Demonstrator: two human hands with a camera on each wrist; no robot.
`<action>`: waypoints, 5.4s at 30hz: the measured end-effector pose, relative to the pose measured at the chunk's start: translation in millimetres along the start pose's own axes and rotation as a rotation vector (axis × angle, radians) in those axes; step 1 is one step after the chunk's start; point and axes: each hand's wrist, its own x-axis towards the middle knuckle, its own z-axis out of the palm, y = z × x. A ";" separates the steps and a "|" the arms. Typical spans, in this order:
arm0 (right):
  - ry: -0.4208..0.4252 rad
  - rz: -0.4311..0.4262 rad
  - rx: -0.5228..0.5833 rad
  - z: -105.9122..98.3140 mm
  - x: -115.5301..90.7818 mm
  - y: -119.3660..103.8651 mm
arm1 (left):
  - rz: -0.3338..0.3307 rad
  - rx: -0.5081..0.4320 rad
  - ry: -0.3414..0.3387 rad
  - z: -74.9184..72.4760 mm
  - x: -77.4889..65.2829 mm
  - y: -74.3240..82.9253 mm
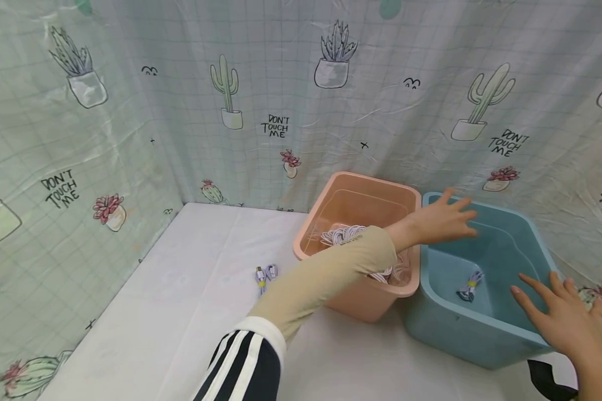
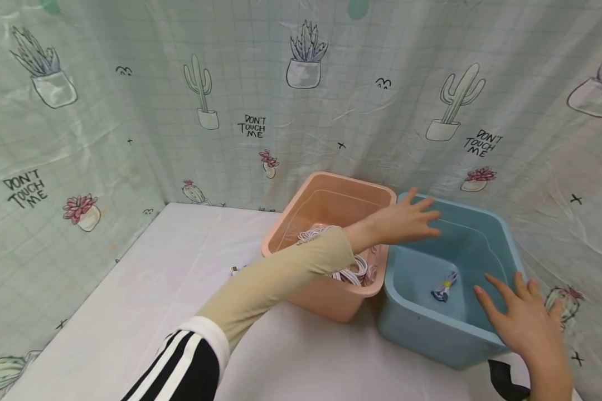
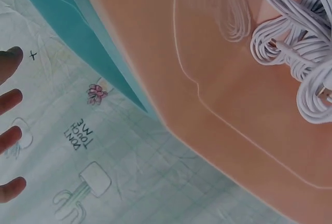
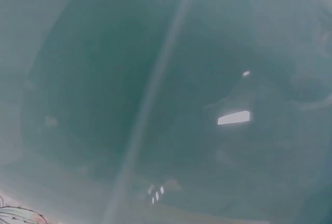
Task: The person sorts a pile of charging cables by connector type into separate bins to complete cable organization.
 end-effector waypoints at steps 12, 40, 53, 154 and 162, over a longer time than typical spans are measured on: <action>-0.012 -0.006 0.008 -1.4 -0.3 -2.4 | -0.011 0.018 0.063 -0.4 -51.2 -19.1; -0.017 0.001 0.002 0.6 0.9 -2.4 | -0.186 -0.159 0.275 20.1 -191.9 -61.3; -0.004 0.005 0.000 3.5 0.3 0.5 | -0.342 -0.206 0.290 53.9 -273.4 -58.5; 0.017 -0.015 0.041 2.4 -5.3 -1.8 | -0.281 -0.158 0.123 187.6 -368.7 -7.0; 0.004 -0.001 0.036 -5.5 -7.3 -9.1 | -0.317 -0.118 0.137 168.8 -372.3 -24.6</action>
